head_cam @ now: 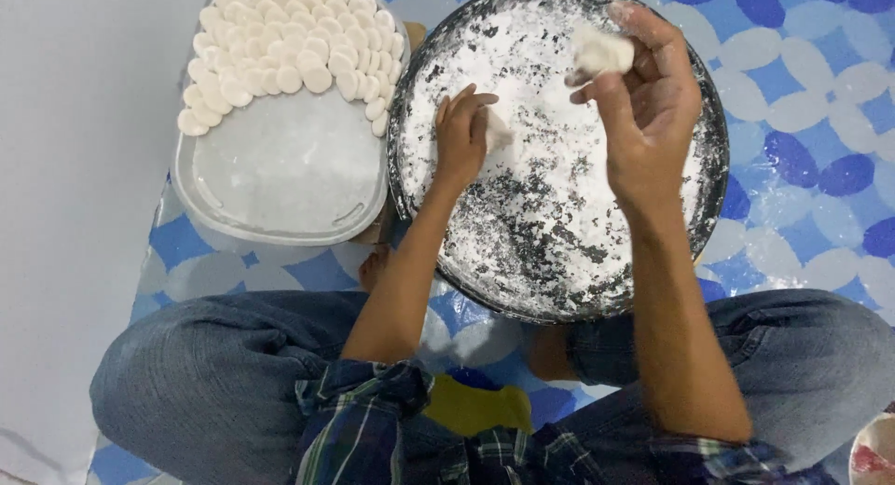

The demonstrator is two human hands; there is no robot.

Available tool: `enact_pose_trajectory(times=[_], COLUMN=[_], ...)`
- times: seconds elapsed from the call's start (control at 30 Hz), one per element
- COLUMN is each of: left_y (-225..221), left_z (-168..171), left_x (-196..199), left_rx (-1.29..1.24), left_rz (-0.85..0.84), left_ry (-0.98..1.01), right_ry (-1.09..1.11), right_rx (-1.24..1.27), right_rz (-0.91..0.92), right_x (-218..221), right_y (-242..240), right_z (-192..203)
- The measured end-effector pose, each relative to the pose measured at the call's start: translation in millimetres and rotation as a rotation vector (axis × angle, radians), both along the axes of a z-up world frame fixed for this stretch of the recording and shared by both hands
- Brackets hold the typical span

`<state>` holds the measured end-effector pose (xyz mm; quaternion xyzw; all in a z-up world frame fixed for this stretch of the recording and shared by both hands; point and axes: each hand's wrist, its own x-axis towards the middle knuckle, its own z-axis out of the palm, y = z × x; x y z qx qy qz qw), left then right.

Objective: A person sitting on the floor manually shapes small pieces of dough into balls on a floured tray.

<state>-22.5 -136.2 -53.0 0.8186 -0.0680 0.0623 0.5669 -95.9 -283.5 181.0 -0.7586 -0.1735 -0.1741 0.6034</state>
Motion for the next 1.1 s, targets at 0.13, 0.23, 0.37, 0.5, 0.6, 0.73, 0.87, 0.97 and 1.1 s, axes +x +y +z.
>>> enact_pose_trajectory(times=[0.13,0.23,0.37,0.5,0.6,0.73,0.87,0.97,1.1], left_y=[19.5,39.2,37.2,21.6,6.5,6.5,-22.1,-46.9,-65.4], left_z=[61.9,83.3,45.5,37.6,43.8,69.5,116.4,162.8,181.1], left_x=[-1.0,0.2,14.8,6.6,-0.9,-6.9,-22.8,-62.1,-90.2], left_rx=[-0.281,-0.523,-0.713,-0.086,-0.241,-0.558,-0.487,-0.618,-0.812], left_rz=[-0.006,0.012,0.285,0.26,0.262,0.219,0.016,-0.356,-0.462], left_ry=[0.28,0.446,0.389,-0.174,0.043,0.219,0.312,0.485,0.484], right_ry=[0.069,0.157,0.12,0.196,0.246,0.216,0.35,0.394,0.432], right_rx=[0.009,0.033,0.022,0.069,0.027,0.025,-0.003,0.008,-0.01], right_rz=[0.141,0.03,-0.011,-0.125,-0.293,-0.328,-0.292,-0.238,-0.284], right_x=[-6.4,-19.4,-34.3,-47.0,-52.0,-63.4,-66.9,-68.0,-66.3], right_y=[-8.8,-10.2,-19.3,-33.2,-51.8,-66.2,-55.6,-45.6,-27.3], right_z=[17.3,24.8,33.7,37.7,24.6,8.6,4.4,-3.3,-5.5])
